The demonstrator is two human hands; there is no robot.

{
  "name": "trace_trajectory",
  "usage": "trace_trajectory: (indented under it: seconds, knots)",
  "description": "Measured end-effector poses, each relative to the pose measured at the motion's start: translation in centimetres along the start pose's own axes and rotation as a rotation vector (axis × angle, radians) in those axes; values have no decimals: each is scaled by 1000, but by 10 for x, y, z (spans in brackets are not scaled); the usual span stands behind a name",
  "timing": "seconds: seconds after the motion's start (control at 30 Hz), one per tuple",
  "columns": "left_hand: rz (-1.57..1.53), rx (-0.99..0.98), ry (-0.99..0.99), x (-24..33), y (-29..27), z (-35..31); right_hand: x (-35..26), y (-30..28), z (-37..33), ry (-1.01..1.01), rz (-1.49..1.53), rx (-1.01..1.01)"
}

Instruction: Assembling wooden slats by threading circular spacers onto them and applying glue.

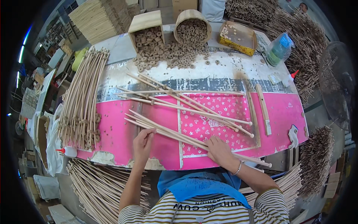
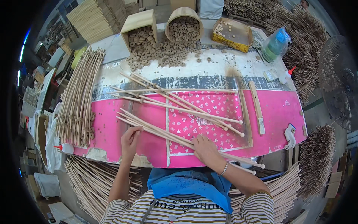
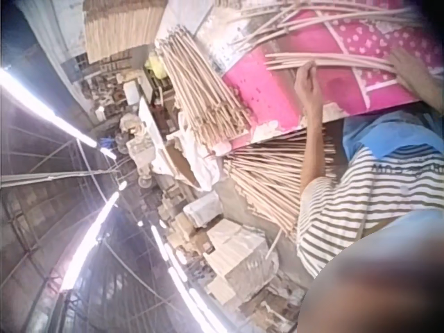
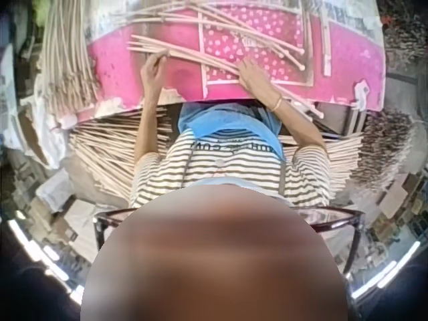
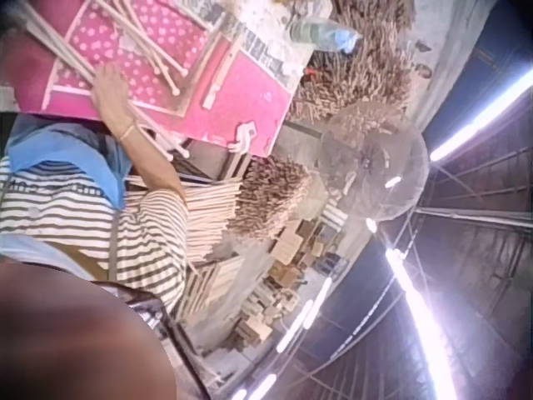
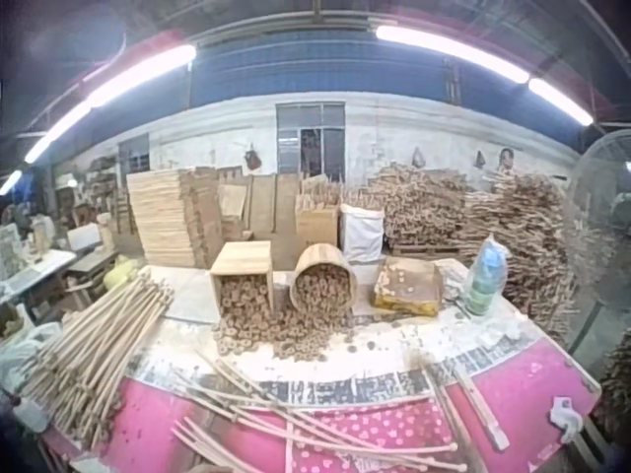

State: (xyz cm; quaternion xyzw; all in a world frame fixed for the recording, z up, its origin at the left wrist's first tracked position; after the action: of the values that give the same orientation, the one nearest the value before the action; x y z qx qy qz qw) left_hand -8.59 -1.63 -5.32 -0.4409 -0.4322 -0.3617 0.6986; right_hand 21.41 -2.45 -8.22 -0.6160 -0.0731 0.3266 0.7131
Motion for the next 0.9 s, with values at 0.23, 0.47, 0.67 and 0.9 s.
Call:
trace_trajectory:
  seconds: [0.23, 0.47, 0.67, 0.9]
  knots:
    - [72, 317, 400, 102, -16, 59, 33, -37, -12, 333, 618, -164]
    - [-17, 64, 266, 47, 102, 217, 107, -81, -29, 825, 1167, 58]
    - [546, -354, 555, -35, 261, 295, 137, -53, -39, 995, 1206, 69]
    - [802, -235, 887, -55, 275, 306, 148, -44, -45, 1089, 1300, 77]
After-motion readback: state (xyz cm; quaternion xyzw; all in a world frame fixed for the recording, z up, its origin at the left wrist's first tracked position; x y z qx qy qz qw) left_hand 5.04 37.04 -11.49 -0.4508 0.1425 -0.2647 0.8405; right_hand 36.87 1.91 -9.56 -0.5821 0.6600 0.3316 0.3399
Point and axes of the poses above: each hand's wrist, its own z-axis towards the middle knuckle, its own y-axis out of the palm, x = y × z, the point moved 8 cm from there along z, towards the middle knuckle, and after that the axes turned 9 degrees about x, right-handed, at the moved point
